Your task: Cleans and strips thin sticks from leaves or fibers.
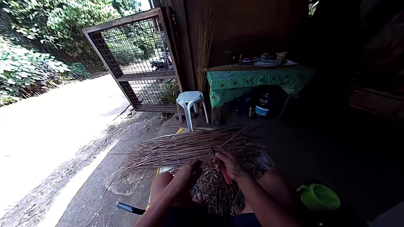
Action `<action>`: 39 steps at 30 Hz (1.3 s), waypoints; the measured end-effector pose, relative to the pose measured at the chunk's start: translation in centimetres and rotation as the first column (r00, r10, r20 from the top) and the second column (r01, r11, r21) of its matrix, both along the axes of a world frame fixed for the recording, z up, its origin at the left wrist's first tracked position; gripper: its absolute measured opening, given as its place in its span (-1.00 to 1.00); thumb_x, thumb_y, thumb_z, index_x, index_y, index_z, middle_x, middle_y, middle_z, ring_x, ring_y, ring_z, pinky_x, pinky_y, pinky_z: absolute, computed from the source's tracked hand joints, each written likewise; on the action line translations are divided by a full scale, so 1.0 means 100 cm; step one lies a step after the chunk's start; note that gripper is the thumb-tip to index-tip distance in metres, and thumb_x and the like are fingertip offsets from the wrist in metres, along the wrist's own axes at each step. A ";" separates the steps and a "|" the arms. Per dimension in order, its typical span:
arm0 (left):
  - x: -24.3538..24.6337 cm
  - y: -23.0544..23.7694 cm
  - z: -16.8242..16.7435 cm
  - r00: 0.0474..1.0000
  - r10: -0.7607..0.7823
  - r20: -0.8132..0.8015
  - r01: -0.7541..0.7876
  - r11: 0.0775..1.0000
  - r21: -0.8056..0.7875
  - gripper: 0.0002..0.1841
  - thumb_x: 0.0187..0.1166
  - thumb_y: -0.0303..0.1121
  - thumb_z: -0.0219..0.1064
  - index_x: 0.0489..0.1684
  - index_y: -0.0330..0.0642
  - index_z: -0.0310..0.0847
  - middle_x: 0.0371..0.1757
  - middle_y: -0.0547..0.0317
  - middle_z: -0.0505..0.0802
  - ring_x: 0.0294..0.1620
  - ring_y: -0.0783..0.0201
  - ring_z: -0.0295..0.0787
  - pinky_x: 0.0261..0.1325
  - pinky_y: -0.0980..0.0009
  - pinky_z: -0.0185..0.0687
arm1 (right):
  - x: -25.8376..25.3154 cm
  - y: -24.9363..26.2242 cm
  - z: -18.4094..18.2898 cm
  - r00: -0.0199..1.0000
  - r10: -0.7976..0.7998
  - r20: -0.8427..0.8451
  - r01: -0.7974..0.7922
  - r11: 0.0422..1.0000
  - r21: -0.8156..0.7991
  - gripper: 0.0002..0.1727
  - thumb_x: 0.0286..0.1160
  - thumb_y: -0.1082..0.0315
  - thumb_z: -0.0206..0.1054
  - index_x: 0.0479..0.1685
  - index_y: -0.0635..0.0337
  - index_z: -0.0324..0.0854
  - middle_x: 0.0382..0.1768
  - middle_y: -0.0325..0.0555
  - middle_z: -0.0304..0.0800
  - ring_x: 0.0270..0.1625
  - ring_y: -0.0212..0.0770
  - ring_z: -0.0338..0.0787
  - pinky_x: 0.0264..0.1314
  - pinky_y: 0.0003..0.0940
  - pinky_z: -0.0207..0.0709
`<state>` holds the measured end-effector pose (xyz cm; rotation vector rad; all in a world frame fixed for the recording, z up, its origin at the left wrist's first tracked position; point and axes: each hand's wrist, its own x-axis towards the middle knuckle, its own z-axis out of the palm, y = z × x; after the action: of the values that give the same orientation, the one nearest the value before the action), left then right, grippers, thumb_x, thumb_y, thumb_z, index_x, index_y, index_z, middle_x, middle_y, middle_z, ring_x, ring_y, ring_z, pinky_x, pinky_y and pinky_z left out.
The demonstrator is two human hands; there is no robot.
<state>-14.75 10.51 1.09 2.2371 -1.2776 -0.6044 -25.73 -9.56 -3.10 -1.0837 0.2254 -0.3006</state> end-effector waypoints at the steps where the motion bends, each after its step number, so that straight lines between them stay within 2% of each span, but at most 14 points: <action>1: 0.001 0.002 -0.001 0.997 0.002 -0.079 -0.005 0.999 -0.038 -0.49 0.77 -0.13 0.13 0.60 -0.21 0.46 0.01 -0.04 0.83 -0.06 0.13 0.80 0.17 0.10 0.68 | 0.001 -0.005 0.000 0.999 -0.039 0.008 0.039 0.999 0.037 -0.78 0.80 0.38 0.03 0.02 0.29 0.56 -0.47 -0.07 0.78 -0.61 -0.32 0.69 -0.57 -0.48 0.61; 3: 0.002 0.010 0.000 0.960 0.031 -0.279 -0.057 0.995 -0.085 -0.48 0.80 -0.07 0.09 0.61 -0.15 0.46 -0.04 0.12 0.82 -0.26 0.32 0.73 -0.07 0.31 0.69 | 0.003 -0.014 0.002 0.994 -0.108 0.011 0.106 0.990 0.089 -0.78 0.82 0.39 0.00 -0.01 0.29 0.54 -0.48 -0.09 0.76 -0.62 -0.32 0.68 -0.58 -0.48 0.60; 5: 0.001 0.021 0.001 0.903 0.054 -0.426 -0.108 0.989 -0.104 -0.58 0.85 -0.12 -0.03 0.31 -0.19 0.63 -0.21 0.22 0.82 -0.46 0.42 0.67 -0.35 0.45 0.65 | 0.002 -0.024 0.006 0.986 -0.164 0.006 0.162 0.980 0.115 -0.78 0.83 0.40 -0.01 -0.07 0.29 0.53 -0.49 -0.09 0.74 -0.62 -0.32 0.67 -0.57 -0.48 0.60; 7: -0.001 0.029 0.002 0.856 0.046 -0.515 -0.108 0.990 -0.092 -0.62 0.85 -0.18 -0.06 0.06 -0.21 0.66 -0.36 0.25 0.78 -0.49 0.40 0.68 -0.39 0.44 0.68 | 0.000 -0.032 0.008 0.981 -0.193 0.003 0.192 0.975 0.109 -0.76 0.83 0.40 0.01 -0.08 0.32 0.57 -0.49 -0.08 0.74 -0.61 -0.32 0.66 -0.53 -0.48 0.61; 9: -0.007 0.031 0.000 0.809 0.041 -0.586 -0.126 0.986 -0.105 -0.65 0.84 -0.19 -0.05 -0.01 -0.19 0.63 -0.47 0.28 0.69 -0.55 0.39 0.62 -0.46 0.46 0.63 | -0.001 -0.034 0.009 0.985 -0.174 0.024 0.172 0.983 0.066 -0.76 0.82 0.38 0.04 -0.04 0.31 0.60 -0.48 -0.07 0.77 -0.58 -0.32 0.69 -0.49 -0.49 0.63; 11: -0.016 0.028 -0.002 0.761 0.038 -0.648 -0.179 0.972 -0.154 -0.70 0.85 -0.21 -0.06 -0.10 -0.16 0.55 -0.54 0.33 0.58 -0.63 0.44 0.49 -0.55 0.53 0.47 | -0.002 -0.030 0.008 0.993 -0.110 0.041 0.109 0.994 0.019 -0.77 0.79 0.36 0.08 -0.05 0.29 0.61 -0.47 -0.06 0.77 -0.57 -0.31 0.70 -0.49 -0.47 0.63; 13: -0.023 0.021 -0.003 0.717 0.032 -0.697 -0.243 0.948 -0.206 -0.72 0.85 -0.23 -0.06 -0.15 -0.14 0.52 -0.55 0.35 0.57 -0.66 0.49 0.41 -0.58 0.58 0.38 | -0.004 -0.021 0.005 0.999 -0.017 0.027 0.017 1.000 0.014 -0.74 0.79 0.34 0.12 0.07 0.35 0.63 -0.43 -0.05 0.80 -0.55 -0.31 0.72 -0.48 -0.47 0.64; 15: -0.029 0.013 -0.004 0.679 0.044 -0.733 -0.309 0.923 -0.231 -0.71 0.85 -0.24 -0.08 -0.18 -0.14 0.52 -0.56 0.35 0.55 -0.68 0.50 0.37 -0.61 0.59 0.34 | -0.008 -0.010 0.003 0.997 0.074 0.014 -0.075 0.997 0.023 -0.73 0.79 0.32 0.11 -0.01 0.35 0.64 -0.45 -0.09 0.81 -0.56 -0.33 0.73 -0.50 -0.49 0.64; 19: -0.033 0.005 -0.006 0.629 0.066 -0.775 -0.390 0.889 -0.241 -0.68 0.85 -0.25 -0.11 -0.24 -0.14 0.51 -0.60 0.33 0.53 -0.73 0.50 0.37 -0.66 0.60 0.35 | -0.015 -0.003 0.004 0.986 0.162 0.045 -0.162 0.987 -0.015 -0.72 0.79 0.33 0.10 -0.14 0.31 0.67 -0.48 -0.16 0.82 -0.59 -0.37 0.72 -0.54 -0.53 0.62; 25: -0.037 0.004 -0.003 0.682 0.060 -0.729 -0.385 0.877 -0.288 -0.69 0.86 -0.25 -0.09 -0.26 -0.14 0.48 -0.60 0.33 0.53 -0.73 0.49 0.37 -0.65 0.58 0.36 | -0.017 -0.012 0.005 0.988 0.146 0.050 -0.138 0.982 -0.128 -0.68 0.86 0.30 0.03 -0.01 0.32 0.65 -0.41 -0.16 0.81 -0.48 -0.36 0.76 -0.38 -0.49 0.69; 29: -0.036 0.007 -0.002 0.737 0.104 -0.667 -0.390 0.872 -0.296 -0.68 0.87 -0.23 -0.09 -0.25 -0.15 0.49 -0.60 0.32 0.51 -0.72 0.47 0.35 -0.66 0.57 0.32 | -0.012 -0.019 0.002 0.997 -0.073 -0.032 0.070 0.994 -0.079 -0.69 0.85 0.30 0.08 0.04 0.36 0.65 -0.50 -0.12 0.75 -0.61 -0.37 0.65 -0.55 -0.53 0.57; 31: -0.036 0.007 -0.006 0.750 0.121 -0.650 -0.396 0.870 -0.294 -0.68 0.85 -0.25 -0.07 -0.26 -0.16 0.51 -0.60 0.31 0.51 -0.72 0.46 0.34 -0.65 0.56 0.30 | -0.015 -0.019 0.004 0.999 0.019 0.028 -0.017 0.998 -0.063 -0.72 0.82 0.29 0.11 -0.01 0.33 0.65 -0.49 -0.12 0.78 -0.63 -0.39 0.65 -0.58 -0.56 0.54; 35: -0.041 0.005 -0.012 0.734 0.111 -0.670 -0.395 0.872 -0.288 -0.69 0.85 -0.27 -0.06 -0.25 -0.20 0.52 -0.63 0.30 0.51 -0.73 0.45 0.34 -0.66 0.55 0.31 | -0.015 -0.002 -0.001 0.947 0.319 0.047 -0.306 0.936 -0.175 -0.73 0.79 0.25 0.16 -0.13 0.25 0.67 -0.50 -0.24 0.80 -0.65 -0.45 0.63 -0.61 -0.59 0.50; 39: -0.045 0.007 -0.010 0.701 0.097 -0.706 -0.400 0.874 -0.277 -0.66 0.84 -0.27 -0.09 -0.29 -0.17 0.53 -0.67 0.35 0.47 -0.77 0.50 0.30 -0.70 0.59 0.26 | -0.013 0.004 -0.005 0.937 0.342 0.072 -0.314 0.914 -0.257 -0.72 0.78 0.23 0.20 -0.21 0.22 0.68 -0.54 -0.29 0.76 -0.66 -0.48 0.60 -0.62 -0.60 0.45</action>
<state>-19.29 11.21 0.04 1.5575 -0.6163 -0.8438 -27.08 -9.21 -3.56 -1.3198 -0.1030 -0.0872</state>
